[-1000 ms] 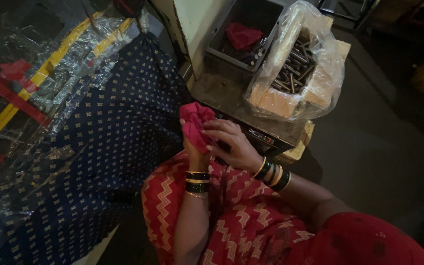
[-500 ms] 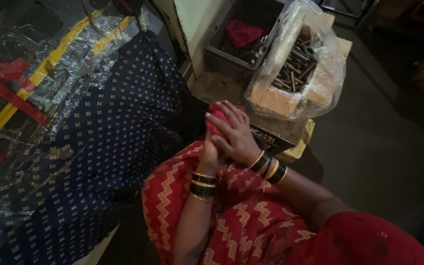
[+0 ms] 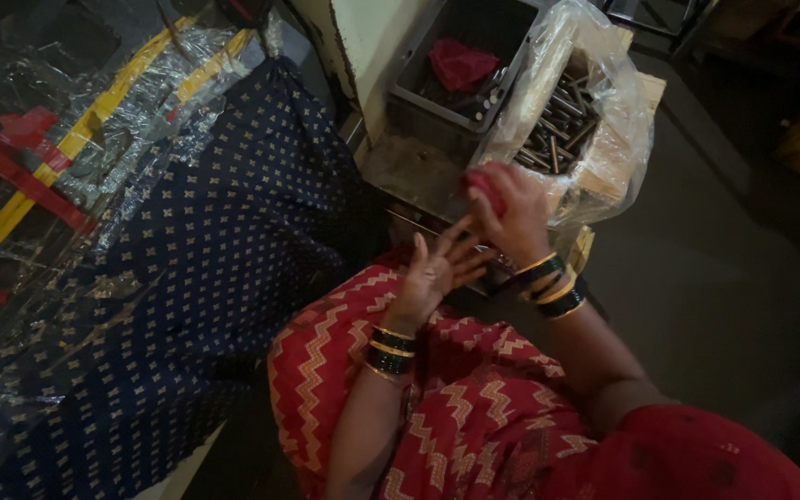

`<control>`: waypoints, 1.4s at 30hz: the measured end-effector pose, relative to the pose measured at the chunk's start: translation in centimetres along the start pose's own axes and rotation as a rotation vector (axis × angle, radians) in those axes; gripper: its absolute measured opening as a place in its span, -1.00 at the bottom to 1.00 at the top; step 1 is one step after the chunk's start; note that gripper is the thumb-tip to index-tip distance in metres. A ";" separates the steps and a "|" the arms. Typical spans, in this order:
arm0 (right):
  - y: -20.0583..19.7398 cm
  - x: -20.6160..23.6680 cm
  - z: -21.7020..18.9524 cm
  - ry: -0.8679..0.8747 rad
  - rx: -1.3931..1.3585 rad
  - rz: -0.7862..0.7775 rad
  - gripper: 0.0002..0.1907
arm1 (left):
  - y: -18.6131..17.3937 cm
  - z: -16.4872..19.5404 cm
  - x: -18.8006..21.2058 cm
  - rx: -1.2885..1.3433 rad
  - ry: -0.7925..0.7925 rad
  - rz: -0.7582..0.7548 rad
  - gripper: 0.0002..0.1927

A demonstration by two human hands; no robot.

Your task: The person repeatedly picks up small cylindrical metal parts, wipes them with a red cloth, and places them into a container. The person also uses a metal rod to clean or adjust the interior of a machine before continuing to wipe the parts.

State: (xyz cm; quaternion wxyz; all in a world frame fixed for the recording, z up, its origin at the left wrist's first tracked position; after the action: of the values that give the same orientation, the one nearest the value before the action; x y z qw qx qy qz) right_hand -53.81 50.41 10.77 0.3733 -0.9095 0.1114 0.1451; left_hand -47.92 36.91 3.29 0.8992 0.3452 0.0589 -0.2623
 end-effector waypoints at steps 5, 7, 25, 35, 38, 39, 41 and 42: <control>-3.2 -1.7 3.7 0.042 0.099 0.183 -0.62 | 0.5 0.8 0.1 -0.093 0.005 -0.064 -0.04; -3.6 -2.4 6.1 0.094 0.096 0.228 -0.57 | 0.3 0.8 0.0 -0.129 0.000 -0.029 -0.03; -1.1 -9.4 8.3 -0.106 0.205 0.221 -0.61 | -5.6 -1.3 0.4 -0.110 0.083 0.303 -0.14; 5.2 -21.5 3.6 -0.451 0.361 -0.102 -0.64 | -7.5 -1.7 1.4 -0.076 0.088 0.455 -0.21; 8.0 -23.5 3.7 -0.451 0.556 -0.196 -0.66 | -7.0 -1.2 2.0 -0.115 0.062 0.506 -0.23; 8.8 -24.1 3.9 -0.424 0.611 -0.239 -0.65 | -6.8 -0.9 2.2 -0.142 0.054 0.525 -0.23; 10.4 -24.9 4.2 -0.378 0.695 -0.311 -0.66 | -6.4 -0.6 2.8 -0.194 0.000 0.577 -0.23; 11.1 -25.4 4.2 -0.360 0.726 -0.337 -0.69 | -6.4 -0.4 2.9 -0.220 -0.028 0.601 -0.23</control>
State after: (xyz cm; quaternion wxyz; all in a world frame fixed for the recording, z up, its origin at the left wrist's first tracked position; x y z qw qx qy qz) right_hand -81.72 48.04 9.53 0.7006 -0.6850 -0.0615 0.1901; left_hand -48.65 31.92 -1.59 0.9691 0.2440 -0.0300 0.0184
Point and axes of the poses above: each hand's wrist, its own x-axis away from the middle knuckle, its own y-axis out of the palm, z = x × y, the point moved 7 cm from there along -x, towards the middle knuckle, and after that the axes turned 15 degrees about y, right-handed, at the moved point
